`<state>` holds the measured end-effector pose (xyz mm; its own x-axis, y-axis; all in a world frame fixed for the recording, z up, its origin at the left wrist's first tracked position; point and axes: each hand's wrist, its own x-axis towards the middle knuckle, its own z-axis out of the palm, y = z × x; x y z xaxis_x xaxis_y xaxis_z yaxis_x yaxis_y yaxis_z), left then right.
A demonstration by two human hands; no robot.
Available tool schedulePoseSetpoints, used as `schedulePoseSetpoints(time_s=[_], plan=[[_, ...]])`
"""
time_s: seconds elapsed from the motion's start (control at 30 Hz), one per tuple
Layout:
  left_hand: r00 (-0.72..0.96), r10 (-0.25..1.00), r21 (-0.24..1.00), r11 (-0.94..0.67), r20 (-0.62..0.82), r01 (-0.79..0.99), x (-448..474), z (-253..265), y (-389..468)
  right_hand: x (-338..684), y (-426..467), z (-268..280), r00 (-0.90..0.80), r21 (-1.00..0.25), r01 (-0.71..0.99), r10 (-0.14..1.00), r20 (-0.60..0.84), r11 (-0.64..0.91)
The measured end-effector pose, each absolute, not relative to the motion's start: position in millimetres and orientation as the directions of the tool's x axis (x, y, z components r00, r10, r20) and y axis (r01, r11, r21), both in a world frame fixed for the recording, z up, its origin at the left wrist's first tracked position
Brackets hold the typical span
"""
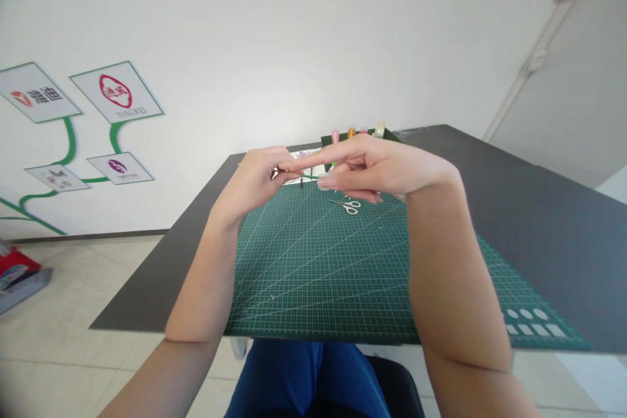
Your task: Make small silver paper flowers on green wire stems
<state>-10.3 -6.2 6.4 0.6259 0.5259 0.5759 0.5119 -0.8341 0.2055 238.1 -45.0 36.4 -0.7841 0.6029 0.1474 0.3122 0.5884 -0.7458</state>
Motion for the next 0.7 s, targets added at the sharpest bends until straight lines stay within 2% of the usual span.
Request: schedulePoseSetpoints(time_s=[0.17,0.37,0.57,0.7], plan=[[0.660,0.511,0.247,-0.855,0.551,0.456,-10,6,-8,246,-41,31,-0.680,-0.785,0.299,0.698,0.223,0.542],[0.679,0.514,0.282,-0.857,0.524,0.432,-9,11,-15,252,-32,27,-0.626,-0.795,0.257,0.722,0.296,0.549],[0.669,0.494,0.270,-0.868,0.555,0.418,-8,15,-20,251,-22,24,-0.614,-0.819,0.242,0.736,0.286,0.520],[0.642,0.503,0.304,-0.864,0.579,0.402,-7,18,-23,252,-15,18,-0.572,-0.837,0.245,0.770,0.282,0.489]])
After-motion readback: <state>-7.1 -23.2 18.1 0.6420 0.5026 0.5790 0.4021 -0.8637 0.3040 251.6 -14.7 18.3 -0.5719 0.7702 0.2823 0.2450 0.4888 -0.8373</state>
